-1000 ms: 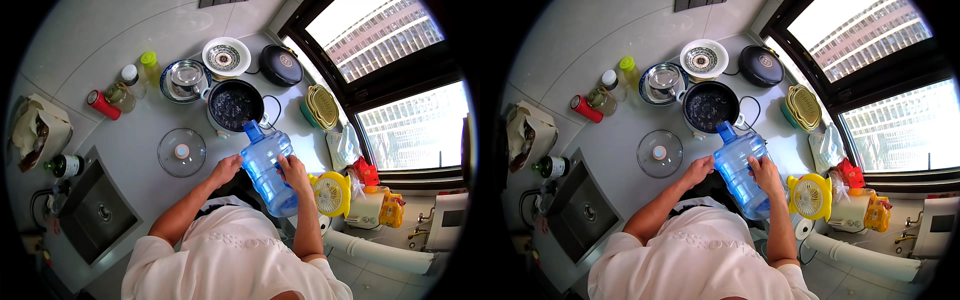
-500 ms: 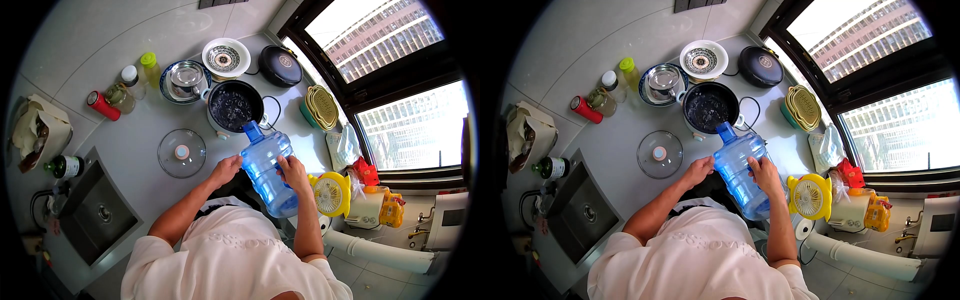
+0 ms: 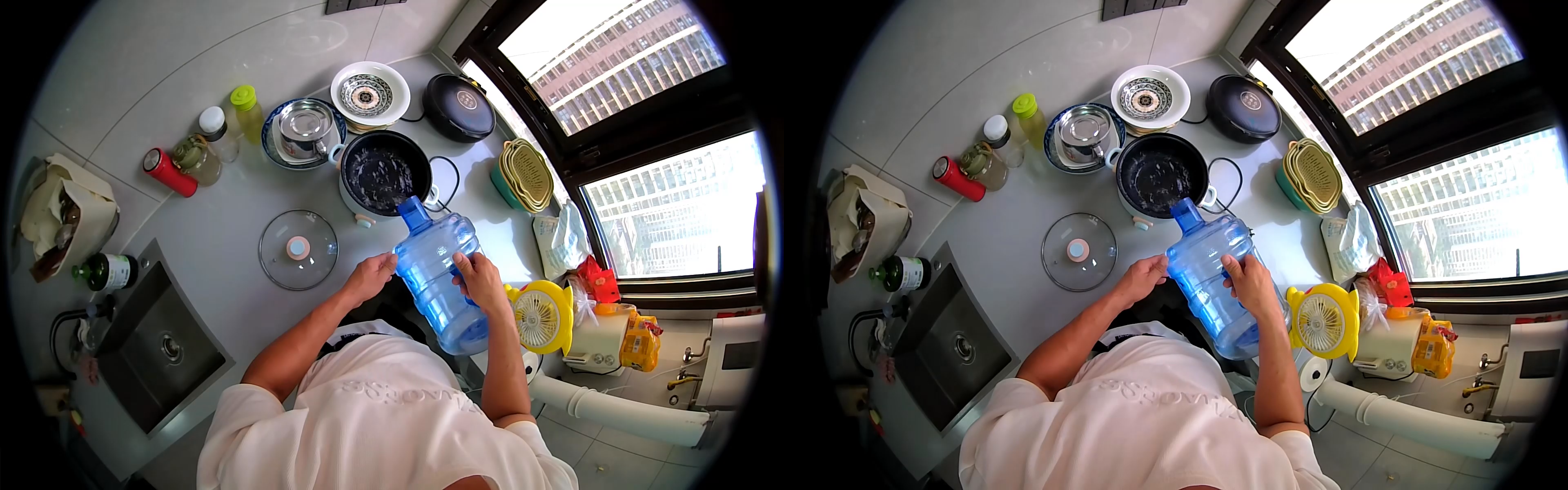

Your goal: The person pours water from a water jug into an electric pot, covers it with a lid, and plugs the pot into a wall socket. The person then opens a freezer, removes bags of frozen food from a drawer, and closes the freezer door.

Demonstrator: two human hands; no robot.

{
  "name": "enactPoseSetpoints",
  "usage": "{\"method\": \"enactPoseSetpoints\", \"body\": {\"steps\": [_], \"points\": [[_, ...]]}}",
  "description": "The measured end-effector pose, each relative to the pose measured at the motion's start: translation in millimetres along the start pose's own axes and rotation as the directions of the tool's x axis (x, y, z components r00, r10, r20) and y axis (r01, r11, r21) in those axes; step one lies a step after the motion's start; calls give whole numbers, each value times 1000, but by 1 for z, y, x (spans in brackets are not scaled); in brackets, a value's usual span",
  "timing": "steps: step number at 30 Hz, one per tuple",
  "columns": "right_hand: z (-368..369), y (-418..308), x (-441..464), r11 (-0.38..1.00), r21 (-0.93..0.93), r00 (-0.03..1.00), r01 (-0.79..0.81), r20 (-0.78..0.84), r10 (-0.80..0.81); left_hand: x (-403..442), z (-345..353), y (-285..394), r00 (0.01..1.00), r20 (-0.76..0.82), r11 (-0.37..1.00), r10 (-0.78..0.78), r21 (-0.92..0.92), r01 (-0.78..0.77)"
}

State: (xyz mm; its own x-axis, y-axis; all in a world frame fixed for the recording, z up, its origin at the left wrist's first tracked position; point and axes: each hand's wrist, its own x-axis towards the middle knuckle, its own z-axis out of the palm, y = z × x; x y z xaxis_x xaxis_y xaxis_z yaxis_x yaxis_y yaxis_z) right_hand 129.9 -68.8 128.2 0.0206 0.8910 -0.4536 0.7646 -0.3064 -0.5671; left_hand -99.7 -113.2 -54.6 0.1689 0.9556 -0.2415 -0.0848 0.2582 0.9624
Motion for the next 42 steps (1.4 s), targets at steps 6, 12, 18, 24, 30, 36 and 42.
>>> {"method": "enactPoseSetpoints", "body": {"steps": [6, 12, 18, 24, 30, 36, 42], "points": [[-1, -1, 0, 1000, 3, 1000, -9, 5, 9, 1, -1, -4, 1000, 12, 1000, -6, 7, 6], [-1, -3, 0, 1000, 21, 1000, -15, 8, 15, -1, 0, 1, 1000, 0, 1000, -8, 16, 8], [-2, -4, 0, 1000, 17, 1000, -19, 12, 18, 1, 0, -1, 1000, -3, 1000, -11, 8, 11], [1, 1, 2, 997, 53, 999, -47, 2, 47, 1, -4, 2, 997, 20, 996, -79, 34, 79], [4, 7, 1, 953, 293, 994, -77, -51, 96, 7, -6, 17, 994, -74, 996, -80, 28, 82], [3, 39, 14, 831, 555, 990, 16, -125, 64, 22, 5, 36, 987, -137, 989, 83, -109, -98], [-10, 62, 14, 545, 819, 967, 180, -248, 54, 41, 33, 44, 973, 126, 897, -192, -380, 226]]}}
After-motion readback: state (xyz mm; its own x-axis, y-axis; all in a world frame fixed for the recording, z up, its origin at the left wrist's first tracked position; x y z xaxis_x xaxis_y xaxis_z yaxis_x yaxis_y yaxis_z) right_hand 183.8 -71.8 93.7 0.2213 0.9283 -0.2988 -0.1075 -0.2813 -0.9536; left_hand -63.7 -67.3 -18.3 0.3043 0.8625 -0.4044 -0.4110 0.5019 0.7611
